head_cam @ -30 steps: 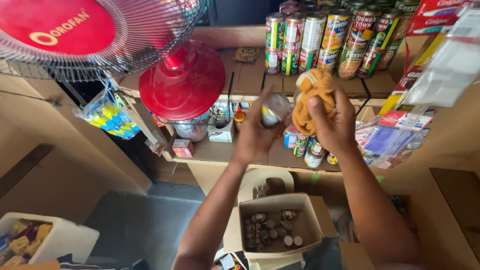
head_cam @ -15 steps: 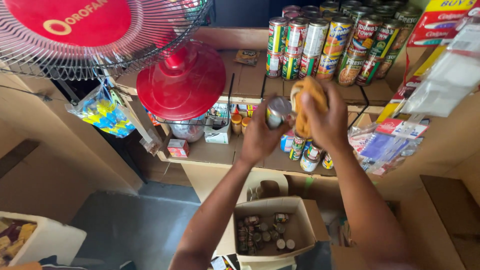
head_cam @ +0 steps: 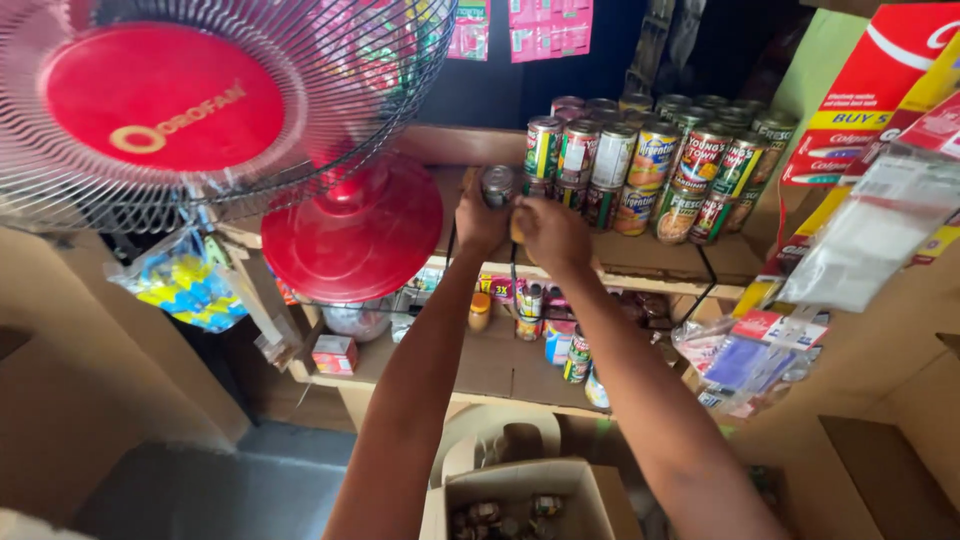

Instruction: Wiping down canned goods with a yellow cloth and organizing them on a grocery shelf.

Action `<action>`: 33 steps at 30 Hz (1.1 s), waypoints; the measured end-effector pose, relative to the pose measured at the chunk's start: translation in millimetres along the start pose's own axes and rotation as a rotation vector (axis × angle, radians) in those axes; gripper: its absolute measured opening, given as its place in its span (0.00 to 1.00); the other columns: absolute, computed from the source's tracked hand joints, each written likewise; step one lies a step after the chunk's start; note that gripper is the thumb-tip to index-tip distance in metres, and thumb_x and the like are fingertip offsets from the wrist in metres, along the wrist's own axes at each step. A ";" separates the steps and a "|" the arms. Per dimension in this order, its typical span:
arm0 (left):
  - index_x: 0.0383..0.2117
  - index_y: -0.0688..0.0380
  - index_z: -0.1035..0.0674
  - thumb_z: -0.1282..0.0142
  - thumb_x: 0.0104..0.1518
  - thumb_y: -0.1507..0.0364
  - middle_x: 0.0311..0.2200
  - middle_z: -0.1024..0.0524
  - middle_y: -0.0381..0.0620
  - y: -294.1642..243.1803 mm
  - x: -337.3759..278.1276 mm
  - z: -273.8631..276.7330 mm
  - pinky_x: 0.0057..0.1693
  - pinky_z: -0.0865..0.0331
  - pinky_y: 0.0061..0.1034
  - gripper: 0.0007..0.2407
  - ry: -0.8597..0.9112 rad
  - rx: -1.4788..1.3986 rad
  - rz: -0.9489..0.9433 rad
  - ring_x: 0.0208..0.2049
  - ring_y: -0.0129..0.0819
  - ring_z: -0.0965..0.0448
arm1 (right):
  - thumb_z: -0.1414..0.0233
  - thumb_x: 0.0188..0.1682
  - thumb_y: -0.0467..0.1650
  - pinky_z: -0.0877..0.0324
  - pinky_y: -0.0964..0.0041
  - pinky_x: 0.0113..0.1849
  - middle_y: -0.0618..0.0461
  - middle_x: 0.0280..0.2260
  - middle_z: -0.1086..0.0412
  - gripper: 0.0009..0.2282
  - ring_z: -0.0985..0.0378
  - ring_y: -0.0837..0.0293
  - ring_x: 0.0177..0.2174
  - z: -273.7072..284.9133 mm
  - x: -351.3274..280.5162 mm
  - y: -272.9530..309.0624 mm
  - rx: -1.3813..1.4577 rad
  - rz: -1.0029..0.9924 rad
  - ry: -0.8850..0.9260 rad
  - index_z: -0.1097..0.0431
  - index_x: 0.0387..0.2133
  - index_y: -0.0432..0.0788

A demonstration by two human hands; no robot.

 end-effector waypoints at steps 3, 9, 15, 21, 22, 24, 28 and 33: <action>0.63 0.54 0.31 0.27 0.41 0.61 0.49 0.20 0.58 16.8 -0.6 -12.9 0.55 0.26 0.41 0.38 0.174 -0.061 0.297 0.52 0.54 0.20 | 0.41 0.46 0.36 0.25 0.54 0.35 0.47 0.32 0.20 0.10 0.17 0.48 0.32 -9.8 5.7 -1.6 -0.171 -0.026 0.036 0.21 0.40 0.48; 0.57 0.68 0.32 0.26 0.41 0.63 0.48 0.22 0.66 55.7 -7.8 -31.1 0.54 0.27 0.44 0.37 0.089 0.013 0.101 0.50 0.60 0.22 | 0.41 0.47 0.38 0.25 0.50 0.35 0.46 0.30 0.22 0.09 0.18 0.46 0.32 -23.0 6.7 -16.0 -0.275 -0.101 0.128 0.22 0.37 0.49; 0.57 0.67 0.28 0.38 0.56 0.58 0.49 0.24 0.71 33.0 -7.3 -18.3 0.57 0.28 0.46 0.28 0.115 0.023 0.057 0.51 0.64 0.23 | 0.42 0.44 0.38 0.26 0.46 0.34 0.44 0.29 0.23 0.09 0.20 0.41 0.31 -19.0 7.9 -10.9 -0.331 -0.115 0.156 0.20 0.35 0.52; 0.57 0.66 0.28 0.39 0.55 0.57 0.50 0.25 0.72 28.8 -11.6 -14.8 0.57 0.29 0.47 0.28 0.089 0.015 0.076 0.52 0.66 0.24 | 0.41 0.43 0.40 0.27 0.44 0.33 0.43 0.29 0.24 0.10 0.21 0.40 0.30 -18.5 8.6 -10.2 -0.424 -0.159 0.202 0.22 0.33 0.50; 0.57 0.65 0.29 0.39 0.55 0.59 0.50 0.25 0.72 27.5 -11.4 -14.9 0.57 0.30 0.47 0.28 0.086 0.007 0.086 0.52 0.66 0.25 | 0.42 0.43 0.39 0.27 0.44 0.33 0.44 0.30 0.23 0.10 0.20 0.41 0.31 -18.2 8.0 -12.2 -0.416 -0.164 0.196 0.22 0.34 0.51; 0.58 0.65 0.29 0.39 0.54 0.60 0.50 0.26 0.73 26.7 -10.5 -12.1 0.57 0.30 0.48 0.28 0.076 0.003 0.103 0.52 0.67 0.25 | 0.43 0.44 0.39 0.27 0.44 0.33 0.44 0.30 0.23 0.10 0.20 0.41 0.31 -21.8 7.8 -17.3 -0.405 -0.164 0.197 0.22 0.35 0.51; 0.57 0.64 0.29 0.37 0.49 0.68 0.49 0.26 0.71 25.8 -11.7 -10.1 0.56 0.30 0.48 0.27 0.049 -0.082 0.090 0.51 0.68 0.26 | 0.43 0.46 0.38 0.27 0.46 0.35 0.46 0.32 0.23 0.09 0.20 0.43 0.32 -23.7 6.5 -20.1 -0.381 -0.149 0.190 0.22 0.37 0.52; 0.55 0.64 0.28 0.38 0.47 0.75 0.48 0.25 0.69 34.5 -17.9 -14.1 0.57 0.30 0.49 0.25 0.017 -0.064 0.014 0.51 0.69 0.26 | 0.43 0.48 0.39 0.27 0.48 0.36 0.48 0.34 0.22 0.09 0.20 0.44 0.33 -26.4 1.2 -18.3 -0.354 -0.162 0.235 0.21 0.39 0.55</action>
Point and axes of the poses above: each hand's wrist, its own x-axis towards the middle knuckle, its own z-axis out of the back of the hand, y = z × x, the point moved 7 cm from there along x, towards the middle knuckle
